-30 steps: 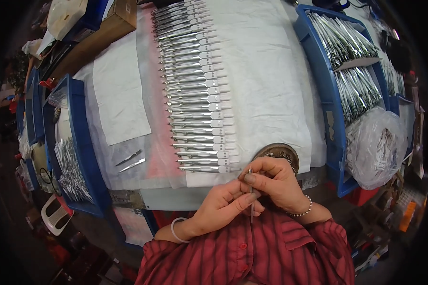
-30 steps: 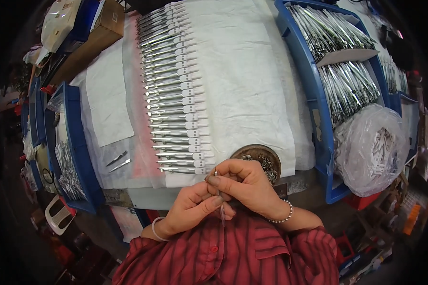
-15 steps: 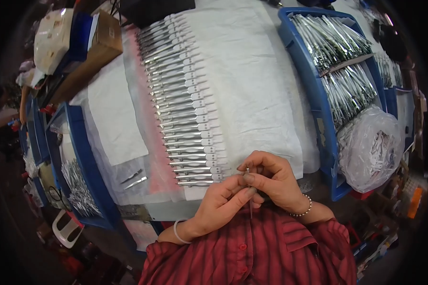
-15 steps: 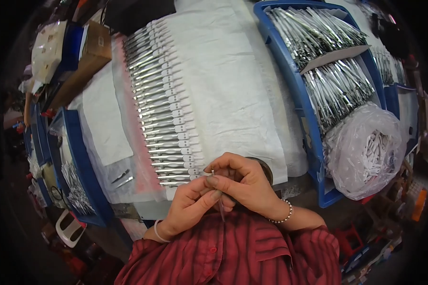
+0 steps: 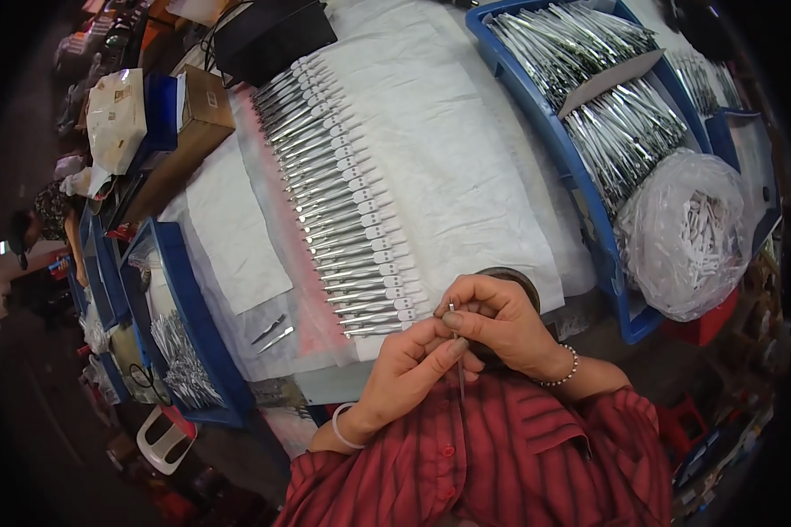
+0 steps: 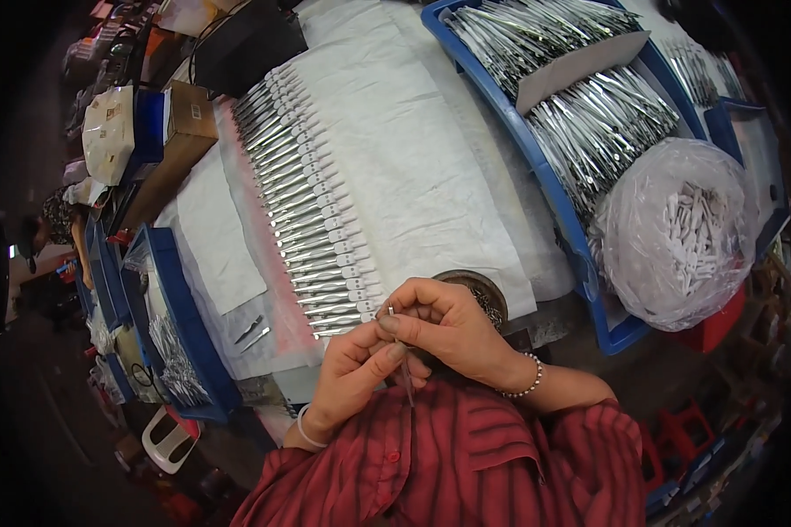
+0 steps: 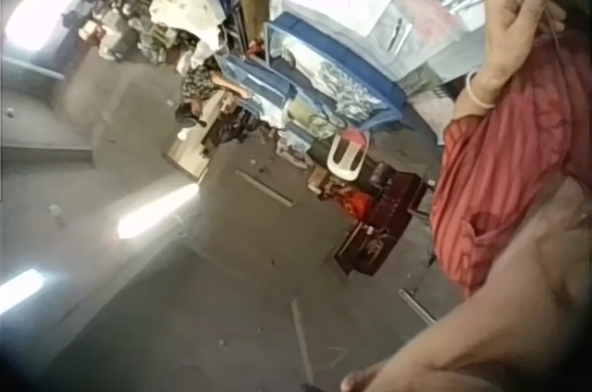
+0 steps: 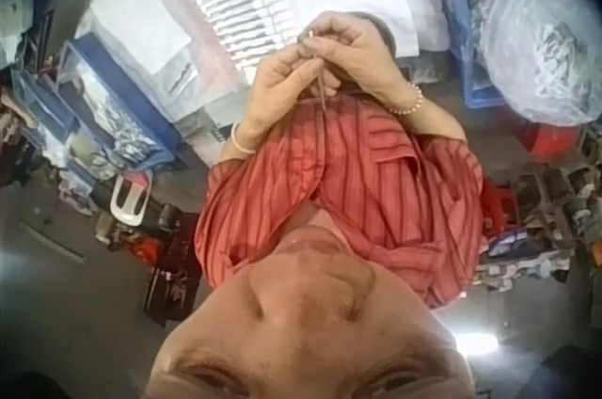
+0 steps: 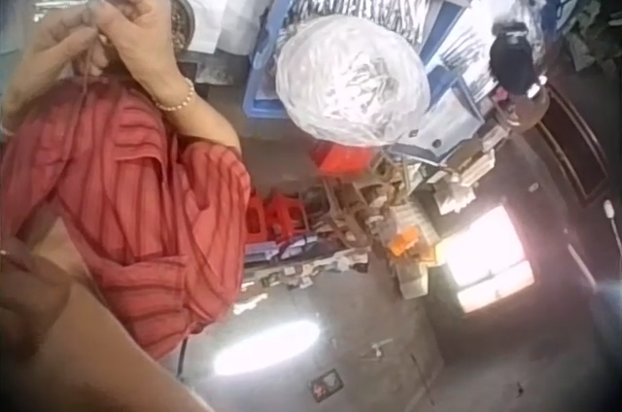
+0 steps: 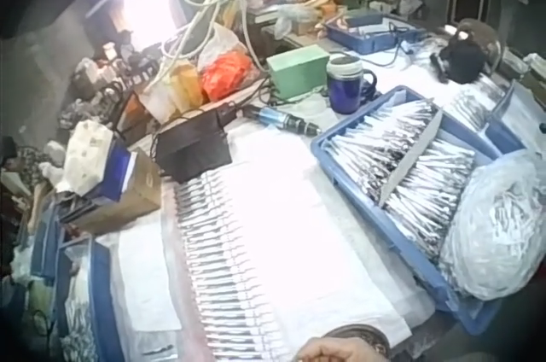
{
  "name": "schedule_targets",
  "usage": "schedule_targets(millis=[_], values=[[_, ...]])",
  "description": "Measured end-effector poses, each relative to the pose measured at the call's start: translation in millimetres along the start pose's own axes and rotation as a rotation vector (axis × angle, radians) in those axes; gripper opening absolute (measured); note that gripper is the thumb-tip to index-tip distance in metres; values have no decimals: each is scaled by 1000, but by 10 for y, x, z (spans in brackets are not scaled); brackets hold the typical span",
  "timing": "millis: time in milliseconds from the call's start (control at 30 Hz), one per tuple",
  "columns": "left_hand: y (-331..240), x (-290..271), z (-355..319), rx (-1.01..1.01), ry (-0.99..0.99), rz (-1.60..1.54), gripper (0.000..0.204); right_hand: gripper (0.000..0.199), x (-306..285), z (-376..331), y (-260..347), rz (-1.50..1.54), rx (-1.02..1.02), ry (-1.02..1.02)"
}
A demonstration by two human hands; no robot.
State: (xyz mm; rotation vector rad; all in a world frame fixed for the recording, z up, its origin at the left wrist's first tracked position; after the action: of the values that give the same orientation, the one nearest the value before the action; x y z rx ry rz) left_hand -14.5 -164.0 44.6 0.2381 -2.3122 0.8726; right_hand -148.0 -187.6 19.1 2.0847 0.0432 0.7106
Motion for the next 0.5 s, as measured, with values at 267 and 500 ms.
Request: schedule_targets(millis=[267, 500], values=[[127, 23, -17, -25, 4, -1, 18, 13, -31, -122, -95, 28, -21, 12], [214, 28, -12, -41, 5, -13, 21, 7, -69, -186, -143, 40, 12, -10]])
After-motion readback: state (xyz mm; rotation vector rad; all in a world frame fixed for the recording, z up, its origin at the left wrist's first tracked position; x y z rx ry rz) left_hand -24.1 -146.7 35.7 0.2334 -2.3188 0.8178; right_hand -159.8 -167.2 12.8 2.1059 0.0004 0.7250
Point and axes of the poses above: each hand's wrist, its own z-axis towards the middle knuckle, its own x-axis out of the palm, y = z × x, the point moved 3 cm from there along z, towards the middle knuckle, and after that the axes turned 13 degrees about -z, right-handed, at the moved point
